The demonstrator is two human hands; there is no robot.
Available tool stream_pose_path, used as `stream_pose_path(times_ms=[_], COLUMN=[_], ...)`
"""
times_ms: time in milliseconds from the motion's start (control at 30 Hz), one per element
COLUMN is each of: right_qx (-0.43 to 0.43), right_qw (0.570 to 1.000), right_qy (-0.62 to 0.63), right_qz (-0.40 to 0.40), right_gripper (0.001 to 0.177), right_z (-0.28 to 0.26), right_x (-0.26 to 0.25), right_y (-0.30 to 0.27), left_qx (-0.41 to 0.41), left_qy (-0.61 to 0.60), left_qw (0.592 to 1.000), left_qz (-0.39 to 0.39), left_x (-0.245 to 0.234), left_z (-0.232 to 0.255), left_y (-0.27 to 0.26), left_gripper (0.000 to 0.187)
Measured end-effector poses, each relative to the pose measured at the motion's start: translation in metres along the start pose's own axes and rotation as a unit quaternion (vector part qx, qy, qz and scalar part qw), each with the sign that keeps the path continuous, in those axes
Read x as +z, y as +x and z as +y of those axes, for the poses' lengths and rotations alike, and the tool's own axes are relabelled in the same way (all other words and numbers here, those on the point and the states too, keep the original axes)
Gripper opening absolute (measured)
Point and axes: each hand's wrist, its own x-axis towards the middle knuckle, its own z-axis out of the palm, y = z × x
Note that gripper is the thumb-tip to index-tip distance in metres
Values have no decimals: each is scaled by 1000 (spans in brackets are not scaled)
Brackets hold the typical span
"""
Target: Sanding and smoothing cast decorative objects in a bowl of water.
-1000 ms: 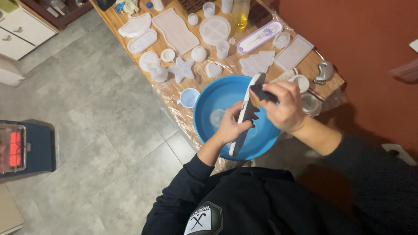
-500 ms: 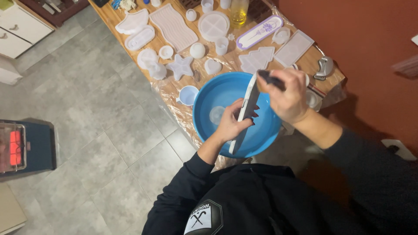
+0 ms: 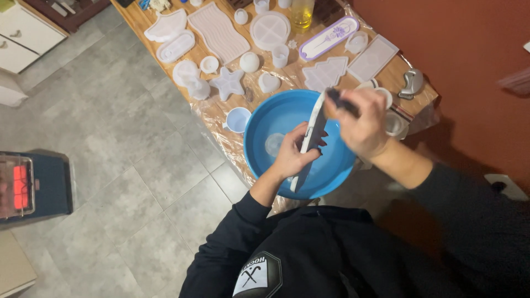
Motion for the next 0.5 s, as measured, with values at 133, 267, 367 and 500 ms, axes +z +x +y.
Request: stream_pose_path(times_ms=[133, 267, 367, 500], right_qx=[-60, -56, -65, -77], right_qw=[995, 998, 997, 995], right_qy=[80, 30, 37, 53], right_qz=[-8, 19, 27, 40], right_gripper=[18, 21, 18, 20], right_z=[-2, 0, 2, -2], right_x=[2, 10, 12, 10], right_y=[-1, -4, -1, 2], left_qx=[-16, -2, -8, 19], left_qy=[-15, 17, 6, 36], left_qw=[1000, 1000, 1000, 999], left_qz=[8, 9, 9, 9], left_x=[-4, -3, -4, -6], left_z=[-5, 0, 1, -7], left_y=[1, -1, 3, 0], left_gripper=[38, 40, 40, 39])
